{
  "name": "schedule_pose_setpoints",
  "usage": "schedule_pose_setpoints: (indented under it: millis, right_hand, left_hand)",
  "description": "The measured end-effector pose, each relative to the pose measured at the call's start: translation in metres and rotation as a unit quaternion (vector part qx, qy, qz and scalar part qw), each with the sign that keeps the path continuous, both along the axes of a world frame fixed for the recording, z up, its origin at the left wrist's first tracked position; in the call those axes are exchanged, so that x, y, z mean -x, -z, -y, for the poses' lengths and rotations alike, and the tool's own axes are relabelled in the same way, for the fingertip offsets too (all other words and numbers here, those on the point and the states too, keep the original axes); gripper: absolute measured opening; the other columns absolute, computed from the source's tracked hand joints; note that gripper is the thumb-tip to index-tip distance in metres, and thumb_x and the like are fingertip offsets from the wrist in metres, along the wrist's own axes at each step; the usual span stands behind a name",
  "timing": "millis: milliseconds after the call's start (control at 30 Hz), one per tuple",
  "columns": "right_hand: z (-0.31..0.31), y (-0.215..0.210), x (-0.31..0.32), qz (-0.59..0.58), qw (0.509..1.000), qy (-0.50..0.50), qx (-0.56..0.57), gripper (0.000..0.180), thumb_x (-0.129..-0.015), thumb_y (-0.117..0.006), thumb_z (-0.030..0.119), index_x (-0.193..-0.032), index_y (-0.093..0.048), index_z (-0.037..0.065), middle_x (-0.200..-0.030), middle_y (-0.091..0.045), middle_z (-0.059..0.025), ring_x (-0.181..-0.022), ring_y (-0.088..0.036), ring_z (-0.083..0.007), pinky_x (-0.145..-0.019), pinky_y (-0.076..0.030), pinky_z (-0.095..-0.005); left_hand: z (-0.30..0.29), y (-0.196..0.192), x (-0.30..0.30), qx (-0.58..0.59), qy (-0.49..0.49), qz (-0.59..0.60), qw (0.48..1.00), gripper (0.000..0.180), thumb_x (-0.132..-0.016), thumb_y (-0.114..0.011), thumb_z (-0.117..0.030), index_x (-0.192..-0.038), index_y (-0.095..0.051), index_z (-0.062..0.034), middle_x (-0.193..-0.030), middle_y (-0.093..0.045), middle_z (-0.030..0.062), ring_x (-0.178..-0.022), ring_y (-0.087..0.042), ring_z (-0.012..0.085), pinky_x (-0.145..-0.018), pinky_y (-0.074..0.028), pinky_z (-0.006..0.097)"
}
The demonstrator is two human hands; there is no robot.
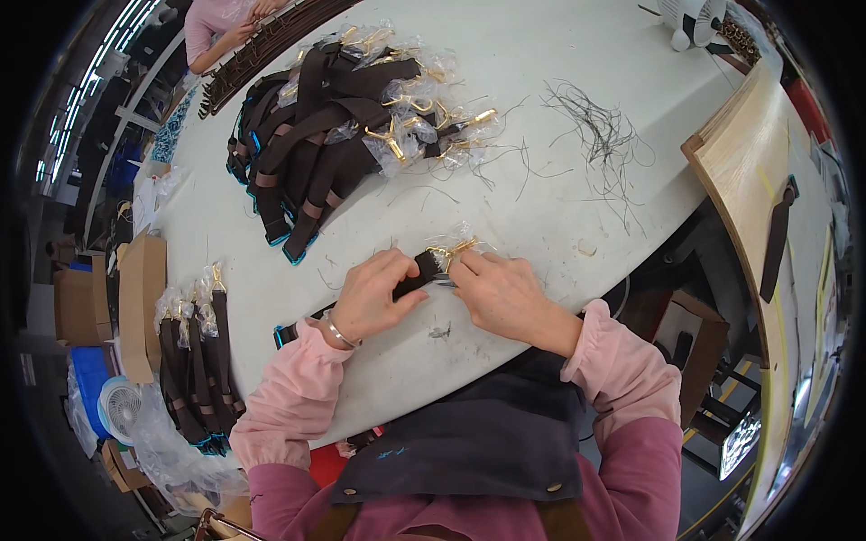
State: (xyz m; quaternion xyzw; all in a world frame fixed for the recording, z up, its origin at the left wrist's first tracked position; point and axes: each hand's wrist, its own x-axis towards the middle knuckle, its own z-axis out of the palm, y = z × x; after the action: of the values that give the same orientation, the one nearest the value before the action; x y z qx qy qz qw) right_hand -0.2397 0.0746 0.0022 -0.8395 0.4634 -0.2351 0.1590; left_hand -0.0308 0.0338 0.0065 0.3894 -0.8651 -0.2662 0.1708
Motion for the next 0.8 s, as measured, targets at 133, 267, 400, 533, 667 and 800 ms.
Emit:
schedule_pose_setpoints:
  millis: [133, 267, 400, 533, 667, 800]
  right_hand:
    - [0.0, 0.0, -0.001, -0.004, 1.0, 0.0, -0.001, 0.021, -0.07, -0.066, 0.01, -0.084, -0.051, 0.004, -0.079, -0.053, -0.0062, -0.069, -0.059, -0.0228, -0.049, -0.046, -0.0343]
    - [0.0, -0.001, 0.0, 0.002, 1.0, 0.006, -0.007, 0.022, -0.069, -0.067, 0.01, -0.084, -0.052, 0.004, -0.079, -0.052, -0.0062, -0.068, -0.059, -0.0226, -0.049, -0.046, -0.0341]
    - [-0.001, 0.0, 0.0, -0.002, 1.0, 0.007, -0.006, 0.023, -0.068, -0.067, 0.011, -0.083, -0.051, 0.003, -0.079, -0.052, -0.0063, -0.068, -0.058, -0.0225, -0.048, -0.046, -0.0342]
    - [-0.002, 0.001, -0.002, -0.009, 1.0, 0.006, 0.001, 0.023, -0.069, -0.067, 0.012, -0.084, -0.052, 0.005, -0.081, -0.052, -0.0057, -0.07, -0.058, -0.0222, -0.05, -0.045, -0.0341]
    - [-0.002, 0.004, -0.002, -0.021, 1.0, 0.01, -0.008, 0.024, -0.07, -0.067, 0.013, -0.09, -0.055, 0.007, -0.082, -0.053, -0.0047, -0.072, -0.058, -0.0224, -0.053, -0.044, -0.034]
    - [-0.001, 0.006, -0.003, -0.024, 0.999, 0.001, 0.024, 0.022, -0.069, -0.067, 0.012, -0.085, -0.054, 0.006, -0.078, -0.052, -0.0045, -0.07, -0.058, -0.0214, -0.051, -0.045, -0.0332]
  left_hand:
    - [-0.011, 0.004, 0.009, 0.075, -0.015, 0.009, 0.997, 0.026, -0.064, -0.071, -0.011, -0.078, -0.051, -0.005, -0.074, -0.052, 0.0073, -0.072, -0.052, 0.026, -0.061, -0.042, 0.035]
    - [-0.014, 0.013, 0.013, 0.07, -0.047, 0.003, 0.996, 0.022, -0.066, -0.068, -0.009, -0.077, -0.05, -0.0055, -0.074, -0.052, 0.0078, -0.073, -0.052, 0.026, -0.063, -0.041, 0.036]
    - [-0.014, 0.019, 0.015, 0.07, -0.053, -0.002, 0.996, 0.015, -0.067, -0.063, -0.005, -0.074, -0.051, -0.0049, -0.07, -0.053, 0.0078, -0.071, -0.053, 0.0264, -0.063, -0.04, 0.037]
    - [-0.014, 0.022, 0.015, 0.093, -0.048, -0.006, 0.994, 0.013, -0.065, -0.06, -0.002, -0.073, -0.05, -0.0054, -0.068, -0.052, 0.0077, -0.069, -0.052, 0.026, -0.062, -0.038, 0.036]
    - [-0.012, 0.024, 0.015, 0.102, -0.037, -0.008, 0.994, 0.013, -0.064, -0.059, -0.003, -0.073, -0.049, -0.0062, -0.068, -0.051, 0.0074, -0.067, -0.05, 0.0254, -0.061, -0.036, 0.036]
    - [-0.011, 0.026, 0.014, 0.102, -0.035, -0.006, 0.994, 0.013, -0.065, -0.058, -0.003, -0.073, -0.048, -0.0065, -0.068, -0.05, 0.0069, -0.066, -0.049, 0.0249, -0.061, -0.034, 0.035]
